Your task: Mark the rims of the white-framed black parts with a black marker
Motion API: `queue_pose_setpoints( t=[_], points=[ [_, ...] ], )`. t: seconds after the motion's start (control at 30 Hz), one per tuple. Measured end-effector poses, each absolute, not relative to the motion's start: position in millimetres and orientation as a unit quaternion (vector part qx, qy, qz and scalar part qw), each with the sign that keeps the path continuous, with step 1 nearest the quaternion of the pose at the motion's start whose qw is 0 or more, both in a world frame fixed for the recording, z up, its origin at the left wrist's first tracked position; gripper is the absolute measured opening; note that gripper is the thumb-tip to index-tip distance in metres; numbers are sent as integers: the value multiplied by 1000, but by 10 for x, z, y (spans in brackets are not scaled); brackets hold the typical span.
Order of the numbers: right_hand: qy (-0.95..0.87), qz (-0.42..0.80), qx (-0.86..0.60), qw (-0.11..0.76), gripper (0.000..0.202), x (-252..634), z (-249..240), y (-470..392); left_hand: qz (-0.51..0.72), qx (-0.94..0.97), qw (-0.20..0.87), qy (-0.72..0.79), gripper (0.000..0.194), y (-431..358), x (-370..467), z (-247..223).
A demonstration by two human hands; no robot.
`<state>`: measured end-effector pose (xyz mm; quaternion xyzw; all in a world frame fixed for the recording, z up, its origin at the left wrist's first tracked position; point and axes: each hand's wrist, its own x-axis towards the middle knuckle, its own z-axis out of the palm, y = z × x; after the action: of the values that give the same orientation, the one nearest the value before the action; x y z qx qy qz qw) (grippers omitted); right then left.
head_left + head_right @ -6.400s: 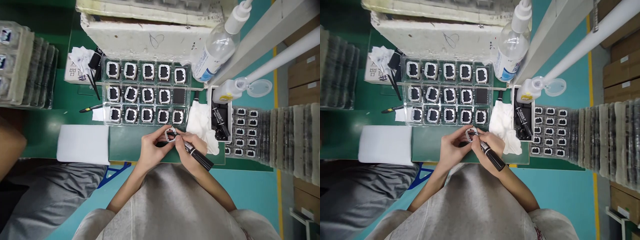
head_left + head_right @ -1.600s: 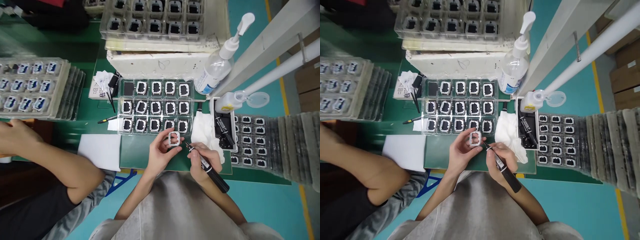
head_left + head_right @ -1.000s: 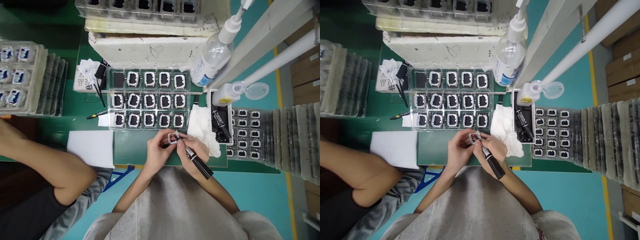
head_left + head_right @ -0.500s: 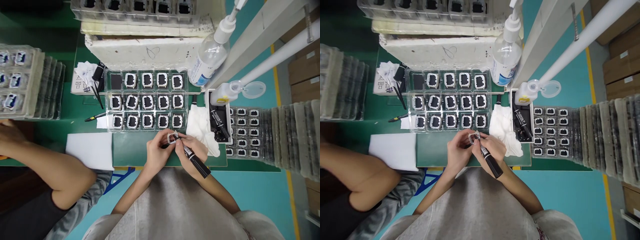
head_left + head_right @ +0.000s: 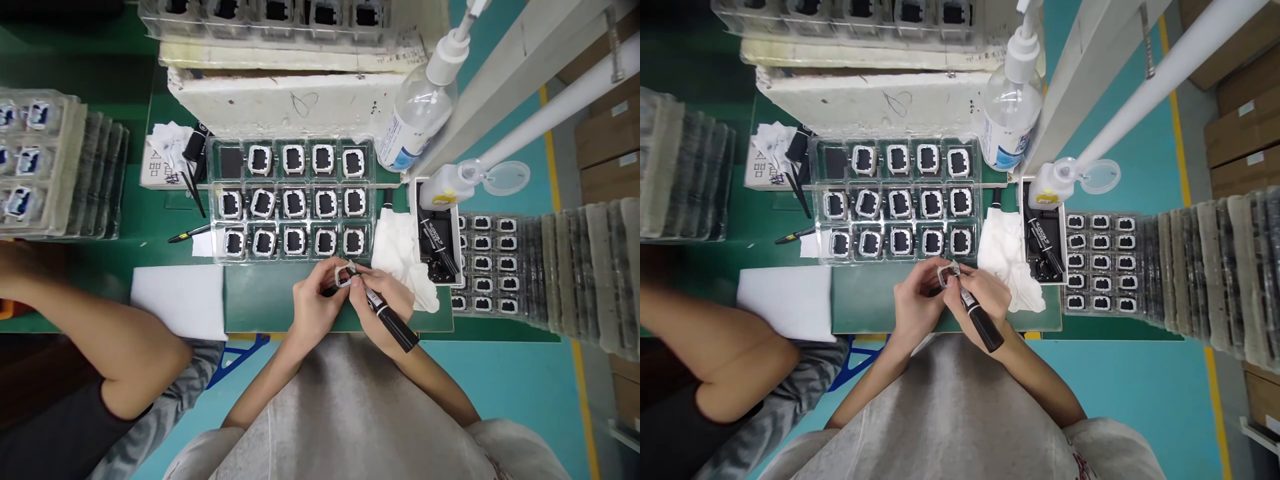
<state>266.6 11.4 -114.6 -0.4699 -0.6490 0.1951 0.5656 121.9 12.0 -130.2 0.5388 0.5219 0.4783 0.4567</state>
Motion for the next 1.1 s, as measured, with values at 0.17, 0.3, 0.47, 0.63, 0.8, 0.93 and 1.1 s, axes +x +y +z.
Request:
queue_pose_setpoints(
  t=[0.17,0.3,0.47,0.63,0.8,0.93,1.1],
  points=[
    [-665,175,-470,553,12,2665,-1168,139,473,552,432,534,27,120,1229,-1304],
    [-702,118,-437,550,15,2657,-1182,159,459,569,400,553,25,107,1232,-1279],
    [-635,214,-498,551,10,2659,-1158,106,445,585,378,563,26,73,1239,-1283],
    [-602,264,-511,553,9,2675,-1120,77,466,562,394,558,27,87,1257,-1276],
    [-663,196,-482,538,10,2660,-1146,125,468,535,427,559,28,101,1252,-1269],
    [-705,133,-425,552,13,2625,-1180,166,466,552,397,567,26,80,1240,-1283],
    [-638,215,-485,558,9,2627,-1174,109,475,562,369,568,27,65,1252,-1294]
  ],
)
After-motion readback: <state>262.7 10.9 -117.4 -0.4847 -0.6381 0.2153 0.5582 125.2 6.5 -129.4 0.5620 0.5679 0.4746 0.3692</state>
